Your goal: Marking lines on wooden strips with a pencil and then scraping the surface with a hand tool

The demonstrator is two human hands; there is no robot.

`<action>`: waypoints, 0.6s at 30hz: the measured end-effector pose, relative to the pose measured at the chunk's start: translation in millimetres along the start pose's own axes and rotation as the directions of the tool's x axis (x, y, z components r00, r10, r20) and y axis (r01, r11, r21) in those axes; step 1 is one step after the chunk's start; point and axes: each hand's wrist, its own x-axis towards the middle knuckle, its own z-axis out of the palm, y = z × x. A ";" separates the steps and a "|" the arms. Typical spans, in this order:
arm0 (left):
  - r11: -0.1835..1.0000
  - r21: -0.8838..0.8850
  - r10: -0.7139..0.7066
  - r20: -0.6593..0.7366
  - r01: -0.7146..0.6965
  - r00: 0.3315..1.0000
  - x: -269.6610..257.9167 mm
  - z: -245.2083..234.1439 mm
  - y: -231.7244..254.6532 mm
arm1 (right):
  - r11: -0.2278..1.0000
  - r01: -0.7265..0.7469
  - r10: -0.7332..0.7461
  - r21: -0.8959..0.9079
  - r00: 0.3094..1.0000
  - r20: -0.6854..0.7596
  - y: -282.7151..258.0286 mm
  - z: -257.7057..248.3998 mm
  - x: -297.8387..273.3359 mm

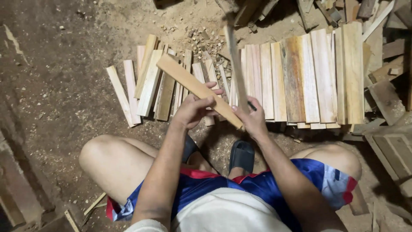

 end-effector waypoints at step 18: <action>0.994 -0.099 0.048 0.044 -0.044 0.998 -22.1 8.6 -24.9 | 0.250 0.838 -0.793 -0.484 0.465 0.395 8.4 7.7 -36.8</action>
